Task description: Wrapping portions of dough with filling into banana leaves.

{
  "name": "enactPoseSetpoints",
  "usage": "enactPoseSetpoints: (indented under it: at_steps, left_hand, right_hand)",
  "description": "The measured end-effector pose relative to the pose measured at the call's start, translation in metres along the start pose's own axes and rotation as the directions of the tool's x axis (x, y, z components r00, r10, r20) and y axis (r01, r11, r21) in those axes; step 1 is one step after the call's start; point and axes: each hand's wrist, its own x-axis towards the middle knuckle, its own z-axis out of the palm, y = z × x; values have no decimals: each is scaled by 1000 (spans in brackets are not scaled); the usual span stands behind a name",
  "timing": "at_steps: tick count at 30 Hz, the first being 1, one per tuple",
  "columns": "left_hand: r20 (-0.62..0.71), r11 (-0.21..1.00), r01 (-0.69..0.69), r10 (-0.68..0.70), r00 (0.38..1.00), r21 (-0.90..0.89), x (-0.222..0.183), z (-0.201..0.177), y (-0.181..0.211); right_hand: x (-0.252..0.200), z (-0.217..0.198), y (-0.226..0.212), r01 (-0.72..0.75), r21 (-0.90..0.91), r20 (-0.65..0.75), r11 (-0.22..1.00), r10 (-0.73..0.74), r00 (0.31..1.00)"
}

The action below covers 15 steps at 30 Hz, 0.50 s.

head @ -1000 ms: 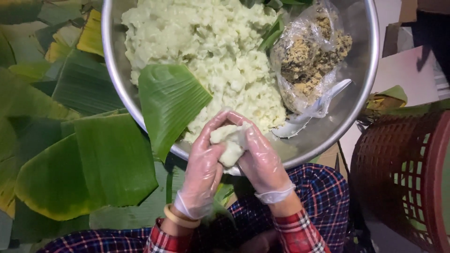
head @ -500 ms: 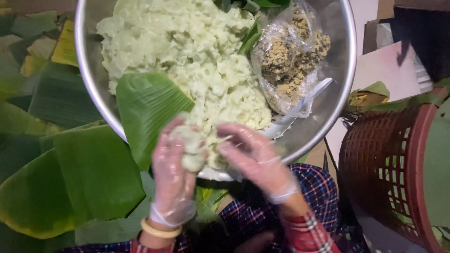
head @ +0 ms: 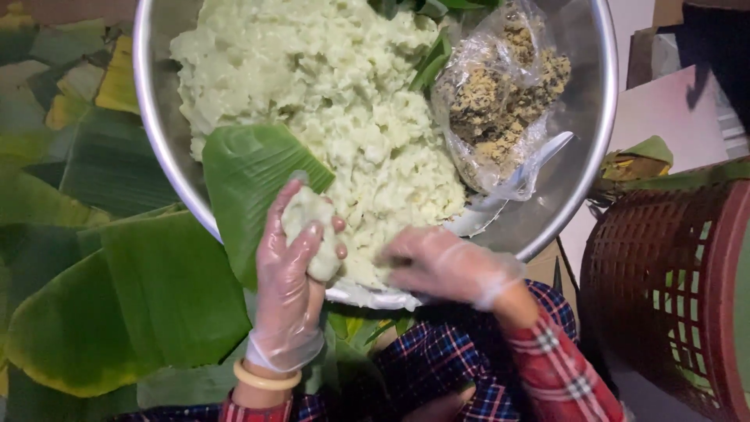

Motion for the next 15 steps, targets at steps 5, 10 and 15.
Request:
enactPoseSetpoints:
  at_steps: [5, 10, 15]
  left_hand:
    - [40, 987, -137, 141, 989, -89, 7, -10, -14]
    - [93, 985, -84, 99, 991, -151, 5, -12, -12]
    - [91, 987, -106, 117, 989, -118, 0, -11, -14]
  right_hand:
    - [-22, 13, -4, 224, -39, -180, 974, -227, 957]
    - [-34, 13, 17, 296, 78, -363, 952, -249, 898]
    - [-30, -57, 74, 122, -71, -660, 990, -139, 739]
